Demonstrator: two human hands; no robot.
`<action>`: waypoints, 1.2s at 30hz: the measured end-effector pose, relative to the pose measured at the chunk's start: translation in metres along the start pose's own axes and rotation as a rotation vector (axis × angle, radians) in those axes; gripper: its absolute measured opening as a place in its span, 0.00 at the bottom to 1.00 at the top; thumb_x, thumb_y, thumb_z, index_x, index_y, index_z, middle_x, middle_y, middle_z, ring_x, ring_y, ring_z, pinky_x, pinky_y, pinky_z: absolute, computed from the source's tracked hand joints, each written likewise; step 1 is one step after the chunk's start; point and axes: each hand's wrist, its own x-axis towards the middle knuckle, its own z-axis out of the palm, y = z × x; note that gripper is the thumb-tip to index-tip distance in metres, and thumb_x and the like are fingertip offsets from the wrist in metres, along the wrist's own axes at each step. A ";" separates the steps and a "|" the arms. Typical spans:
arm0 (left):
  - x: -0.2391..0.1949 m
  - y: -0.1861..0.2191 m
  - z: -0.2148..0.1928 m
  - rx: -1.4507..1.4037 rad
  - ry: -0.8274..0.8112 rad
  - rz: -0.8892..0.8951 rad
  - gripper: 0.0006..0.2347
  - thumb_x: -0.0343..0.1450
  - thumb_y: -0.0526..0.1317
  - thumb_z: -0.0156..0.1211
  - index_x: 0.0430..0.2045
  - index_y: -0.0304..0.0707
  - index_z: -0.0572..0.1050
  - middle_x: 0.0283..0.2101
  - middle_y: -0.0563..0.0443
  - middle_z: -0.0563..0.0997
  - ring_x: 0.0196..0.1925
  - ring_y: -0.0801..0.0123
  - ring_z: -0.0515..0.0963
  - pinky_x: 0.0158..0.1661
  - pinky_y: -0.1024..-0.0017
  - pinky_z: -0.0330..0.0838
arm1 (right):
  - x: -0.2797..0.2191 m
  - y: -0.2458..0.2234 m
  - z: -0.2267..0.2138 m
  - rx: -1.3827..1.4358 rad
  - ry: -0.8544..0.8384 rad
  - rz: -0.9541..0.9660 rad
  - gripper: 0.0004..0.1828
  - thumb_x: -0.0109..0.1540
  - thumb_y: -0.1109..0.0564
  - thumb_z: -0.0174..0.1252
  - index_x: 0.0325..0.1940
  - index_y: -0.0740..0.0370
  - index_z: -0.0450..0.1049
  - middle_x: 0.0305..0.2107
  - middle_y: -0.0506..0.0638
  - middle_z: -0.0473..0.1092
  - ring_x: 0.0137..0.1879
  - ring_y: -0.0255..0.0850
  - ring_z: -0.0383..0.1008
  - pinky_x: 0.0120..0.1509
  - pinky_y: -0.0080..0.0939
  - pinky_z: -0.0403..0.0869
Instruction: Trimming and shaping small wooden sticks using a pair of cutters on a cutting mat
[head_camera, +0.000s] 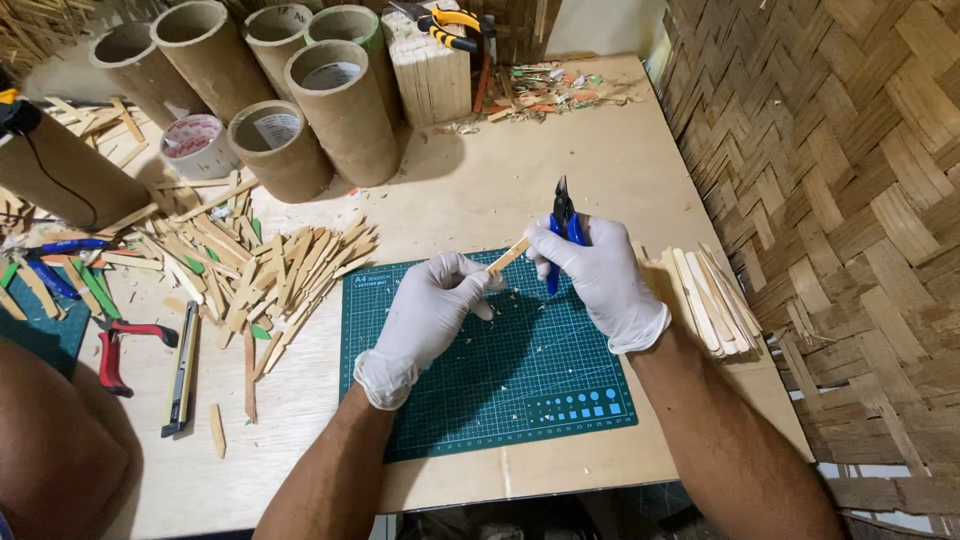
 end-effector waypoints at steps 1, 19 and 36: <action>-0.001 0.001 0.000 0.002 0.001 0.000 0.04 0.70 0.34 0.62 0.31 0.30 0.81 0.30 0.43 0.86 0.24 0.71 0.85 0.26 0.83 0.64 | 0.001 0.001 -0.001 0.002 0.000 -0.001 0.06 0.61 0.63 0.66 0.30 0.66 0.77 0.17 0.53 0.71 0.21 0.37 0.74 0.28 0.33 0.75; -0.012 0.010 0.004 -0.294 -0.277 -0.136 0.14 0.72 0.38 0.61 0.49 0.28 0.79 0.43 0.35 0.86 0.41 0.57 0.87 0.47 0.66 0.81 | -0.003 -0.010 -0.010 -0.324 -0.129 -0.061 0.05 0.59 0.62 0.67 0.28 0.59 0.81 0.16 0.47 0.73 0.26 0.29 0.70 0.34 0.24 0.69; -0.007 -0.010 0.013 -0.491 -0.347 -0.244 0.14 0.66 0.31 0.66 0.46 0.24 0.79 0.38 0.27 0.84 0.37 0.47 0.87 0.38 0.54 0.85 | -0.003 -0.006 -0.020 -0.414 -0.274 -0.007 0.01 0.59 0.58 0.70 0.33 0.54 0.84 0.19 0.45 0.76 0.30 0.29 0.70 0.39 0.26 0.70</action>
